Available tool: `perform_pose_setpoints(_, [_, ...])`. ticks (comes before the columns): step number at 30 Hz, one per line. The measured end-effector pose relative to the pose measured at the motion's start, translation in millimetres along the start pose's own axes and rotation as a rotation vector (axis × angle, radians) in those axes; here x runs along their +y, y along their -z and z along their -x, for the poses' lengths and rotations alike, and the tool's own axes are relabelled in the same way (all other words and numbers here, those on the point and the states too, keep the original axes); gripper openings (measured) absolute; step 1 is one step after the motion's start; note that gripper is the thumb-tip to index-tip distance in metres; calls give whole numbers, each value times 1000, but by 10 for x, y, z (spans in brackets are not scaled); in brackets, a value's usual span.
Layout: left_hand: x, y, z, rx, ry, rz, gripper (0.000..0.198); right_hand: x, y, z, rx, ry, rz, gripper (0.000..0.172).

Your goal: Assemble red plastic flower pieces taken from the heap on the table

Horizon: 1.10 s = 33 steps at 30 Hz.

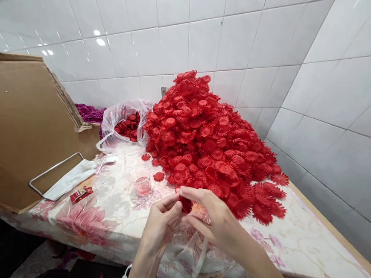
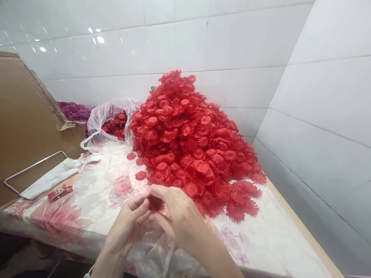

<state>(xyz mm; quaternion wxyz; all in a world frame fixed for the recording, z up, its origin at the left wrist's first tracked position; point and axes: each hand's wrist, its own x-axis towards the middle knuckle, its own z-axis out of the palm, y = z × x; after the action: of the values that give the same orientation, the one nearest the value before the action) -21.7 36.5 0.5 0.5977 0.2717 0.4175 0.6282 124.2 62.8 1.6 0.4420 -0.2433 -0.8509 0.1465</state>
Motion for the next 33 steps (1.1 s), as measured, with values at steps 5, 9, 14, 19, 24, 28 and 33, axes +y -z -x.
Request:
perform_pose_setpoints(5, [-9, 4, -20, 42, -47, 13, 32, 52, 55, 37, -116, -72, 29, 78])
perform_pose_setpoints(9, [-38, 1, -8, 4, -44, -11, 30, 45, 27, 68, -116, -80, 0, 79])
perform_pose_setpoints(14, [-38, 40, 28, -105, 0, -55, 34, 20, 7, 68, -80, -11, -45, 60])
perform_pose_setpoints(19, [48, 110, 67, -239, 49, -119, 39, 22, 33, 94, -50, -82, -156, 49])
perform_pose_setpoints(24, [86, 77, 95, -170, 78, -103, 36, -27, 35, 86, 80, -13, -156, 27])
perform_pose_setpoints(28, [65, 28, 118, -112, 82, -74, 37, -58, 12, 67, 129, -11, -245, 17])
perform_pose_setpoints(33, [35, 19, 83, -95, 123, -31, 40, -43, 24, 75, 147, -42, -273, 20])
